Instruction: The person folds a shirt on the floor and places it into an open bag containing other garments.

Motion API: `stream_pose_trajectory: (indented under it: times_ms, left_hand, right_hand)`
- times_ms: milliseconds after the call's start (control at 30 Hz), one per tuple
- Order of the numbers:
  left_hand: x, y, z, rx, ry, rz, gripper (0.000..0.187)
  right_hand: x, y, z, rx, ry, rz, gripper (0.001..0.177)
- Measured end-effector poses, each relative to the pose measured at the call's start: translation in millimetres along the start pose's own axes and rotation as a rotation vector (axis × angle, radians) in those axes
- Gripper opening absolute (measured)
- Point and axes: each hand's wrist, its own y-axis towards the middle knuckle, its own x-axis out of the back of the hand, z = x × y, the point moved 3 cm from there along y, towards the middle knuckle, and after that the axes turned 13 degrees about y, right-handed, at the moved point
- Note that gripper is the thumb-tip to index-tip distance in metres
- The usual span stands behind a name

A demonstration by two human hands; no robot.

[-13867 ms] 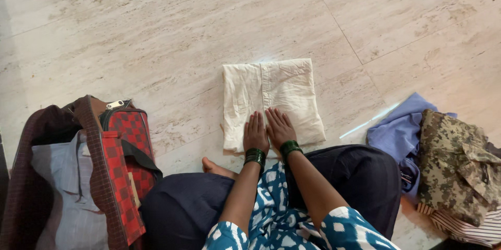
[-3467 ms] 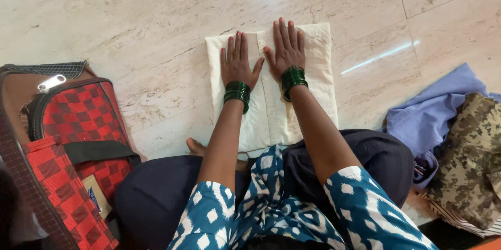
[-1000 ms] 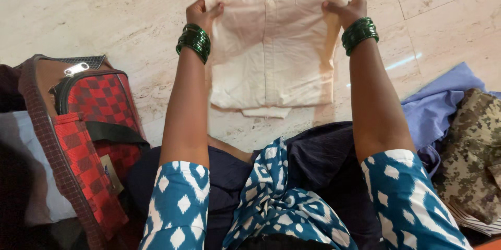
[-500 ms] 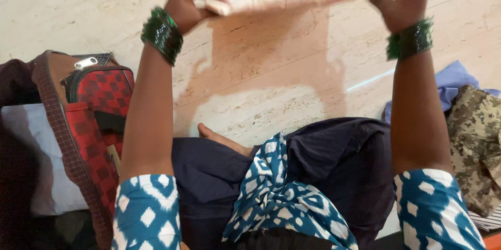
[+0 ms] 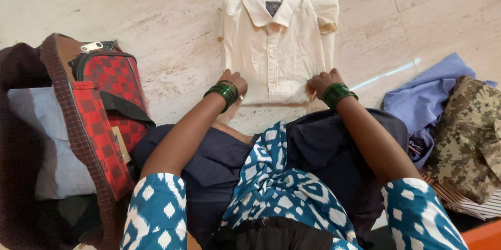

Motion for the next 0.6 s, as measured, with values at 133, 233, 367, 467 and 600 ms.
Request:
stream_pose_trajectory:
  times_ms: [133, 233, 367, 467, 600]
  left_hand:
    - [9, -23, -10, 0.013, -0.125, 0.254, 0.039]
    - [14, -26, 0, 0.011, -0.448, 0.327, 0.045]
    - [12, -8, 50, 0.271, -0.873, -0.196, 0.036]
    - [11, -2, 78, 0.436, -0.839, -0.425, 0.027]
    - [44, 15, 60, 0.382, -0.613, -0.746, 0.025]
  right_hand:
    - [-19, -7, 10, -0.054, 0.104, 0.274, 0.025]
    - [-27, -4, -8, 0.027, 0.409, 0.415, 0.041]
    - [4, 12, -49, -0.12, 0.853, 0.07, 0.037]
    - [33, 26, -78, -0.269, 1.076, -0.4, 0.029]
    - [43, 41, -84, -0.213, 0.836, -0.828, 0.023]
